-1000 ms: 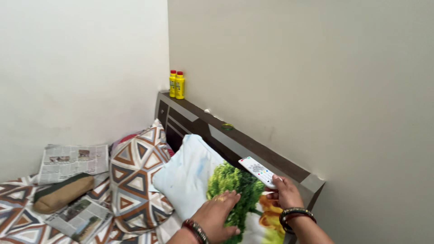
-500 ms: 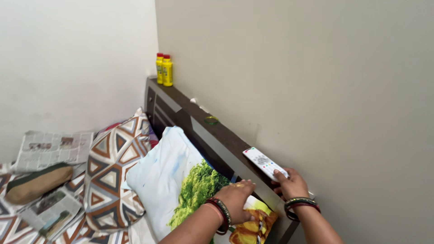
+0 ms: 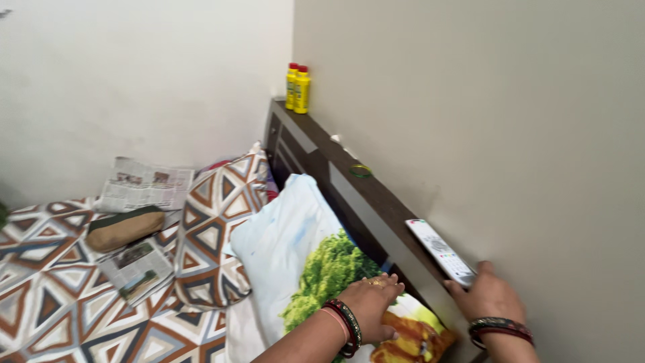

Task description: The person organizes a bedroom by placing a folded pink blanket into a white laundry basket. They then pick up a newspaper from the bed, unfold it, and proceed to fold it into a smaller, compact rectangle by hand.

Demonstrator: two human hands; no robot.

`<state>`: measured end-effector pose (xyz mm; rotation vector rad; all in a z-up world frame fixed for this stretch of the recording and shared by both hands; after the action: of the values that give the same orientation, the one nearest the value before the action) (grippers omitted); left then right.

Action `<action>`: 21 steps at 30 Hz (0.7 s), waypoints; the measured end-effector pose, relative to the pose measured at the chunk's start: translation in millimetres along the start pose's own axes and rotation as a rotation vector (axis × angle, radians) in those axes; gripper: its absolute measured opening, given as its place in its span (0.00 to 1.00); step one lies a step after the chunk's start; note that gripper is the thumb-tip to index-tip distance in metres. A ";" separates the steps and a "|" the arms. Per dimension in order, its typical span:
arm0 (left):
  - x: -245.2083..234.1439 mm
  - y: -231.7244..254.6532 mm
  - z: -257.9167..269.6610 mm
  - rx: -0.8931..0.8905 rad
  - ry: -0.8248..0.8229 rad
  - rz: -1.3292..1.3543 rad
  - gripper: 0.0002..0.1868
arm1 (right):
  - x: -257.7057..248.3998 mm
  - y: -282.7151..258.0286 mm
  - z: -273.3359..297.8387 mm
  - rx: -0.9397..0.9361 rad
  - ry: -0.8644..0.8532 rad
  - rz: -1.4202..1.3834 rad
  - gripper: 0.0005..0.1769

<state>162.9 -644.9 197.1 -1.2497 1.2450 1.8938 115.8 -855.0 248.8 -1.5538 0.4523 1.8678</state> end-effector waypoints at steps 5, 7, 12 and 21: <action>-9.8 -29.5 61.3 -0.086 0.046 -0.003 0.50 | -23.3 -35.8 45.4 -0.070 0.113 0.028 0.46; -12.8 -42.4 96.9 -0.136 0.054 0.016 0.49 | -25.4 -63.0 71.7 -0.115 0.098 0.041 0.46; -28.1 -64.5 204.1 -0.187 0.130 0.017 0.47 | -18.9 -142.8 150.5 -0.242 0.058 0.058 0.48; -61.1 -111.6 376.7 -0.265 0.227 0.037 0.47 | 11.9 -271.9 260.6 -0.438 0.182 0.207 0.41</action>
<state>128.4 -254.0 261.0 -1.6288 1.1603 2.0383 107.1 -489.0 337.7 -2.0442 0.3032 2.0907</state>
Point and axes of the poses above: each hand's wrist, its own z-axis away from the middle knuckle, its own x-axis out of the palm, y = z × x, the point moved 10 cm from there along -z, towards the middle knuckle, and after that the axes turned 15 degrees about -y, right-handed, at the moved point
